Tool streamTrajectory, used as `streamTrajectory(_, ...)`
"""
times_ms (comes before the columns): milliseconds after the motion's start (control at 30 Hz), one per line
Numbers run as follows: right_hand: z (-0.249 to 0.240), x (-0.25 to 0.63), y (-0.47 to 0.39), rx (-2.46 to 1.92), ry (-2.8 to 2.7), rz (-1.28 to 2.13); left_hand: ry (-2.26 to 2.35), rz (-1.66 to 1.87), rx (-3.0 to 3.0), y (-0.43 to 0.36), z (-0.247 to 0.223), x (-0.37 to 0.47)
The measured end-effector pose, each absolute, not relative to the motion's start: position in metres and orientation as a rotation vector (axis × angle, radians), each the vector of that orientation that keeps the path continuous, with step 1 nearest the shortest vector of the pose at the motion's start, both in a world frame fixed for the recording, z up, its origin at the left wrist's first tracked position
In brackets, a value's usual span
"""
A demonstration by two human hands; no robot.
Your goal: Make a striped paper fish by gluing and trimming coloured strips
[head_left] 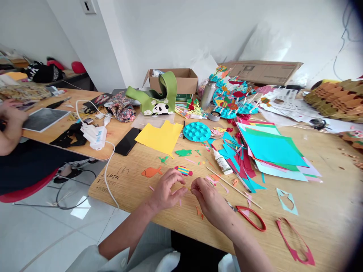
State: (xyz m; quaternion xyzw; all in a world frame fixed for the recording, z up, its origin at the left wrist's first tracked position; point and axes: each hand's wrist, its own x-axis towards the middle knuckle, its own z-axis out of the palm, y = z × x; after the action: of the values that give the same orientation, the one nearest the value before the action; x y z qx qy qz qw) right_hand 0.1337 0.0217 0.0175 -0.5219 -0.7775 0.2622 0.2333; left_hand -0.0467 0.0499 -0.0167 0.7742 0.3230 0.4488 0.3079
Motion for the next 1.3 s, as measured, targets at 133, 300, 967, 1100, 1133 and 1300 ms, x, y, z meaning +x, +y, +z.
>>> streamTrajectory(133,0.015,0.13,0.028,-1.43,-2.121,0.771,0.884,1.186,2.026,0.051,-0.021,-0.046)
streamTrajectory(300,0.015,0.131,0.033,-1.436,-2.06,0.881,0.9,1.196,1.99,0.053,-0.022,-0.047)
streamTrajectory(967,0.019,0.143,0.1,-1.454,-2.031,0.947,1.383,1.097,1.778,0.096,-0.003,-0.045)
streamTrajectory(1100,0.011,0.135,0.097,-1.417,-1.953,1.067,1.298,1.078,1.634,0.092,-0.006,-0.039)
streamTrajectory(1133,0.01,0.135,0.096,-1.417,-1.944,1.078,1.279,1.075,1.608,0.092,-0.008,-0.038)
streamTrajectory(1300,0.003,0.135,0.097,-1.436,-1.894,1.154,1.259,1.059,1.538,0.094,-0.022,-0.038)
